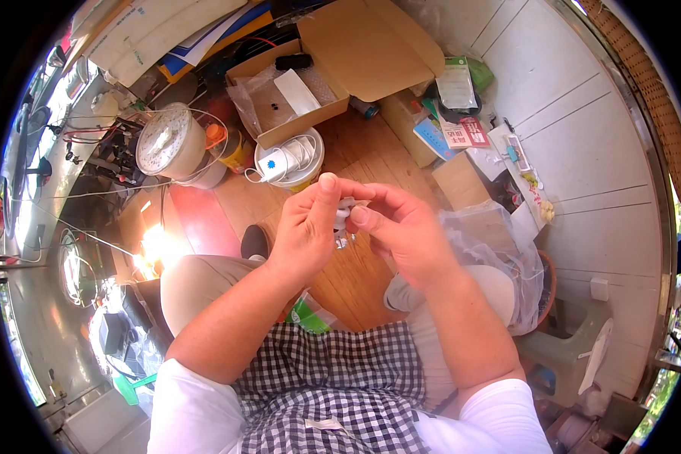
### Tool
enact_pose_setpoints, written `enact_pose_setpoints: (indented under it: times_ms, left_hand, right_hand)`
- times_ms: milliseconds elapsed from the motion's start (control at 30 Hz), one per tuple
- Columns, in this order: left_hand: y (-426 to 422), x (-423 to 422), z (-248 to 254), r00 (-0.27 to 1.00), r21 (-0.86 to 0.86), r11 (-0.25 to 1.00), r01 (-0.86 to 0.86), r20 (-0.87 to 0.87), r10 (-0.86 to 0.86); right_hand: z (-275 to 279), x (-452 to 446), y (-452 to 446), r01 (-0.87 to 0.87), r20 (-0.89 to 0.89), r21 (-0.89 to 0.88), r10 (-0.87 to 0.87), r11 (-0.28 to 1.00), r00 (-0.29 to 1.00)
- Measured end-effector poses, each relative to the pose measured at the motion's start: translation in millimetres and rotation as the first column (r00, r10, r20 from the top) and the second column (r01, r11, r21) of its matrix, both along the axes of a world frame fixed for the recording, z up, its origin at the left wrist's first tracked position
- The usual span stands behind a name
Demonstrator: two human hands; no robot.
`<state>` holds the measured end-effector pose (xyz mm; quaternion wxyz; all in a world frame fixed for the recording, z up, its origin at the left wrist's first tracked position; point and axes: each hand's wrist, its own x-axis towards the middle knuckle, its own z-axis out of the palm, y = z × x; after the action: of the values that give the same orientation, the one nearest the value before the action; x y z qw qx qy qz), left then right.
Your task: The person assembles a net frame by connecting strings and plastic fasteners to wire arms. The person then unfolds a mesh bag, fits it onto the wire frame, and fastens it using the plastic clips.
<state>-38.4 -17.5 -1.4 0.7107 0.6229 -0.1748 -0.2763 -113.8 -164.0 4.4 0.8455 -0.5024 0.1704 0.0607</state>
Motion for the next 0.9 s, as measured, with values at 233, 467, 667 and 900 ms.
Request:
enact_pose_setpoints:
  times_ms: [233,467,667,900]
  left_hand:
    - [0.9,-2.9,-7.3,0.997,-0.056,0.998,0.027,0.073,-0.022]
    - [2.1,-1.8,-4.2,0.999,-0.063,0.997,0.037,0.011,-0.036]
    - [2.1,1.4,-0.2,0.997,0.081,0.996,0.035,0.060,-0.040]
    - [0.2,1.7,-0.4,1.000,0.084,0.996,0.013,0.013,-0.015]
  right_hand:
    - [-0.2,1.0,2.4,0.022,-0.002,0.011,-0.021,1.000,1.000]
    - [-3.2,-0.8,-0.6,0.039,0.008,0.086,-0.040,0.996,0.999]
    - [-6.7,-2.8,-14.7,0.043,0.062,0.314,-0.066,0.948,0.996]
    - [-2.9,-2.2,-16.9,0.073,0.092,0.500,-0.137,0.863,0.986]
